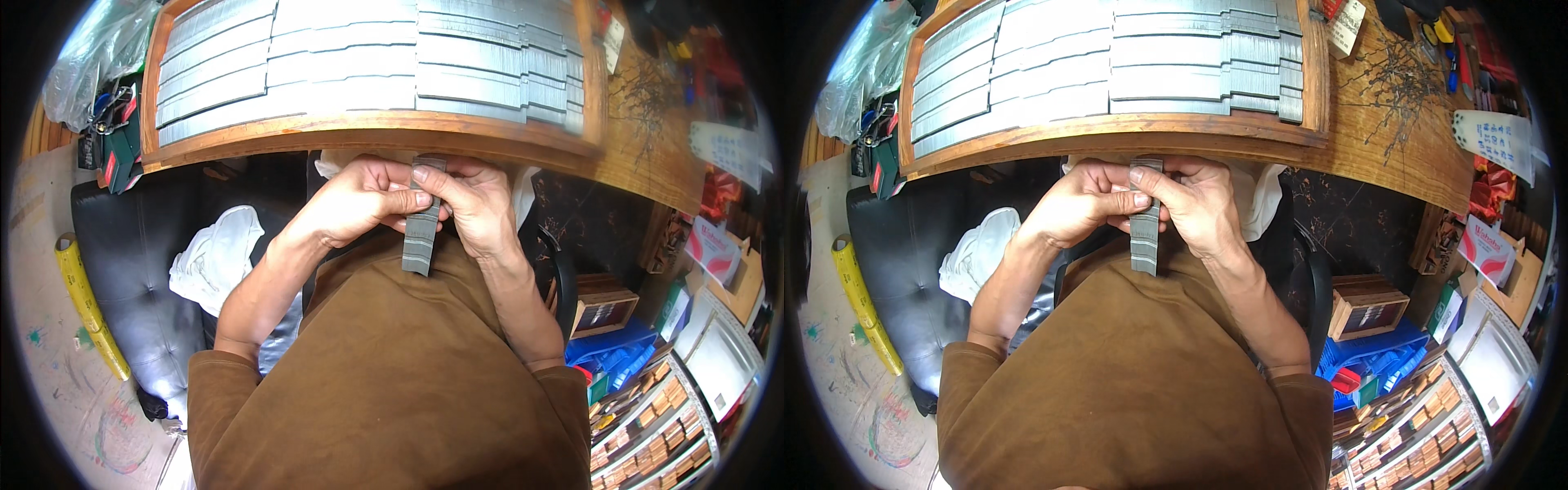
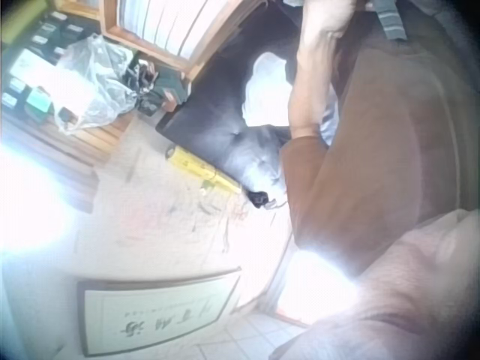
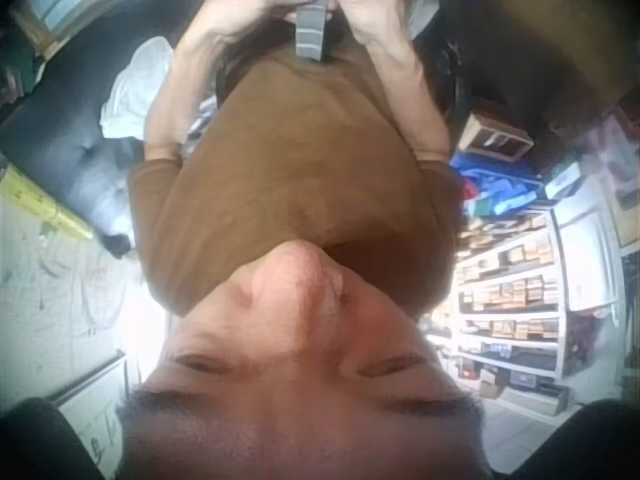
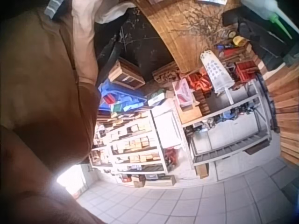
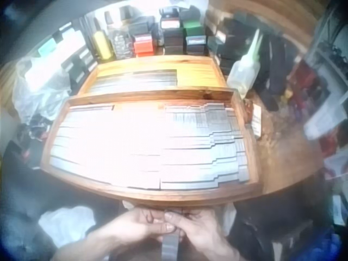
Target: The person holds a small metallic strip and repeatedly bends and aligns its segments with both hands. They occasionally reach for a small tool from the table to assist with the alignment, then continue folding the strip. The work is performed over a wooden tray filled with similar metallic strips.
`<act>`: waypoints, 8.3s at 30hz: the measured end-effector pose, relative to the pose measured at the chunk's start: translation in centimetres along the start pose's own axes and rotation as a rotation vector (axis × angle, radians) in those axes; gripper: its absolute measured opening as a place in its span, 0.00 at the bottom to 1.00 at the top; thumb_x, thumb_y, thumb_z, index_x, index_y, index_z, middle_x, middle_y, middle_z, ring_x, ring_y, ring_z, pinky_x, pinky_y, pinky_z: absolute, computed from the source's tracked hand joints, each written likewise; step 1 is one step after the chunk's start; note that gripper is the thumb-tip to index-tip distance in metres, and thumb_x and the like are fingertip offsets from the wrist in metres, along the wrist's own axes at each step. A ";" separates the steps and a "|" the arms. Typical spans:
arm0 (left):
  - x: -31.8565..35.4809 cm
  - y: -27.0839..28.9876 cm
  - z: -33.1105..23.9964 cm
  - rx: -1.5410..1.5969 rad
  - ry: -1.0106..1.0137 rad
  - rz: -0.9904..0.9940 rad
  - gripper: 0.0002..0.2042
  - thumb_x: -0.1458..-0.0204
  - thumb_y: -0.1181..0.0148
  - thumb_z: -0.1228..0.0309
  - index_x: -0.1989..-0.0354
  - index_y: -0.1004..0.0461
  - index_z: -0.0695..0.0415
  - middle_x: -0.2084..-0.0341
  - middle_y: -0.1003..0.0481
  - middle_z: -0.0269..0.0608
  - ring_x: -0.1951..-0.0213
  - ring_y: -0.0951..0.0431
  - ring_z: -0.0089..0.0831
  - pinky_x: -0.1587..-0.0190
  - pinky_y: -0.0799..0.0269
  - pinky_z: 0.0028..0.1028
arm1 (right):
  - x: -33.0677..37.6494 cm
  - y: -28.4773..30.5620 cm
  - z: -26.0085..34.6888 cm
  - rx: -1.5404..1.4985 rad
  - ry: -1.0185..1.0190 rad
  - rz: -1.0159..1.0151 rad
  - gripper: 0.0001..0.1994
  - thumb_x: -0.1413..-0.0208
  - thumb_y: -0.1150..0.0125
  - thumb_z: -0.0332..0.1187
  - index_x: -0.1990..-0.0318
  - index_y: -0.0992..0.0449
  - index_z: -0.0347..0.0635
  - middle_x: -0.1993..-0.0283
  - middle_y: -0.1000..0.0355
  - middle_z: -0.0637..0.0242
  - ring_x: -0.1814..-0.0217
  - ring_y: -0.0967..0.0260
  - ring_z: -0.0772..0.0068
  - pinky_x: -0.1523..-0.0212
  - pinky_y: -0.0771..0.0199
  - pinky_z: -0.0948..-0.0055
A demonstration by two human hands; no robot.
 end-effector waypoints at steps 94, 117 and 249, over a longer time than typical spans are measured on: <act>5.3 -5.7 -5.9 -0.231 -0.066 -0.125 0.14 0.35 0.39 0.75 0.44 0.23 0.70 0.59 0.16 0.45 0.56 0.17 0.24 0.52 0.19 0.26 | 2.8 4.0 -2.5 0.062 -0.235 0.055 0.10 0.39 0.30 0.38 0.59 0.13 0.41 0.70 0.21 0.76 0.72 0.33 0.86 0.70 0.32 0.81; -0.9 -2.2 2.3 0.020 0.093 -0.050 0.13 0.37 0.36 0.70 0.47 0.21 0.62 0.60 0.16 0.44 0.59 0.14 0.30 0.56 0.17 0.28 | 0.8 2.4 0.7 0.406 -0.075 0.095 0.16 0.36 0.32 0.36 0.52 0.18 0.28 0.67 0.20 0.67 0.66 0.26 0.81 0.66 0.25 0.81; -0.5 -15.8 -14.3 -0.822 -0.734 -0.016 0.19 0.39 0.34 0.68 0.45 0.28 0.68 0.63 0.20 0.46 0.58 0.19 0.29 0.49 0.23 0.31 | 4.5 4.1 -1.0 0.240 -0.010 -0.061 0.09 0.41 0.32 0.30 0.58 0.15 0.32 0.60 0.18 0.68 0.59 0.26 0.82 0.56 0.26 0.76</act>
Point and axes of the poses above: each hand's wrist, its own x-axis away from the middle knuckle, its own y-axis out of the back of the hand, z = x × y, the point moved 4 cm from there along -x, towards the middle knuckle
